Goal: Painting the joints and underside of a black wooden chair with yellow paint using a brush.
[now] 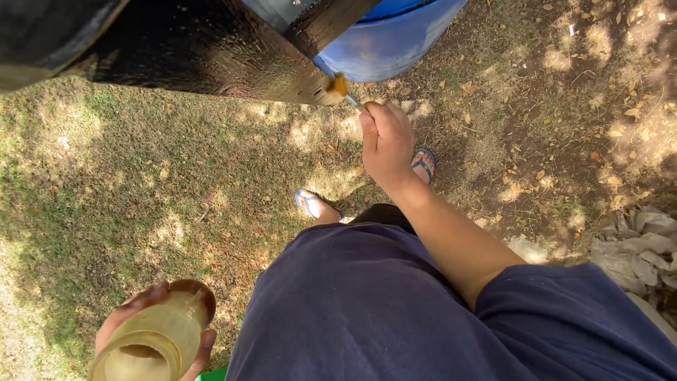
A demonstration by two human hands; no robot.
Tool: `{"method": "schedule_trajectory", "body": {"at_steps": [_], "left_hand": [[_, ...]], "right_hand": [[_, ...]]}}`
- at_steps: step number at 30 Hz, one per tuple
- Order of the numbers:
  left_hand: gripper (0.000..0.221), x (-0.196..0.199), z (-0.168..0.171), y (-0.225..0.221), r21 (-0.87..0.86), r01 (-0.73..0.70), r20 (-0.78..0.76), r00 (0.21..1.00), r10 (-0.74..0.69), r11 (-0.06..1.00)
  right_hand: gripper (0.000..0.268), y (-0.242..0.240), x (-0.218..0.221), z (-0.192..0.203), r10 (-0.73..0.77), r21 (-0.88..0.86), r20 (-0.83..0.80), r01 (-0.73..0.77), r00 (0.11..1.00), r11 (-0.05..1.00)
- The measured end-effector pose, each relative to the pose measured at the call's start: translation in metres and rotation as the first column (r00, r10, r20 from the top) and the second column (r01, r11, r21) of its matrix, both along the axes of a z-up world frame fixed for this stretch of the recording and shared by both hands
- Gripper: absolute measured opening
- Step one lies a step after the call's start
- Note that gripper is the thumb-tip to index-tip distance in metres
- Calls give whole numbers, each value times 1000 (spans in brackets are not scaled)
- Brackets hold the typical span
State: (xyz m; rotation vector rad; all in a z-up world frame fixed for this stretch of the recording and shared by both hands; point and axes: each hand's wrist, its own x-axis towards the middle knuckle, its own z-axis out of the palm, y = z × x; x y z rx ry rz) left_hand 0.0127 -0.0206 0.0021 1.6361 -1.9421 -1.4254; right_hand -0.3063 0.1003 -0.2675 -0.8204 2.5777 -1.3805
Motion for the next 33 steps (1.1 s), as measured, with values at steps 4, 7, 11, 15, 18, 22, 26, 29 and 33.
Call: {"method": "schedule_trajectory", "body": {"at_steps": [4,7,11,15,18,22,26,29,33], "left_hand": [[92,4,-17,-7,-169,218,82,975,-207,961],[94,5,-22,-9,-227,257,91,966,-243,939],[98,3,-24,-13,-83,118,91,990,-110,990],[61,-17,-16,-8,219,-392,96,920,380,894],[90,-3,-23,-5,-347,257,130,966,-226,902],[59,-13,-18,-18,27,-169,138,977,164,985],[28,-21,-13,-30,372,-565,284,825,490,736],[5,-26,-9,-38,542,-753,453,636,625,373],[25,7,-29,-56,595,-773,592,606,531,220]], "right_hand": [[30,-7,-9,-4,19,-147,-143,-40,989,988],[32,-12,-6,-49,18,15,-136,-16,991,1000],[21,-12,-9,-112,22,263,-124,12,992,965],[18,-11,-11,-135,54,331,-164,4,985,944],[31,-14,-10,-130,71,405,-73,-35,995,914],[24,-21,-7,-112,-68,289,306,-24,950,957],[25,-29,-3,-93,-139,183,651,24,747,983],[31,-35,0,-80,-146,121,846,82,512,989],[37,0,15,-31,157,-98,672,-123,724,988]]}}
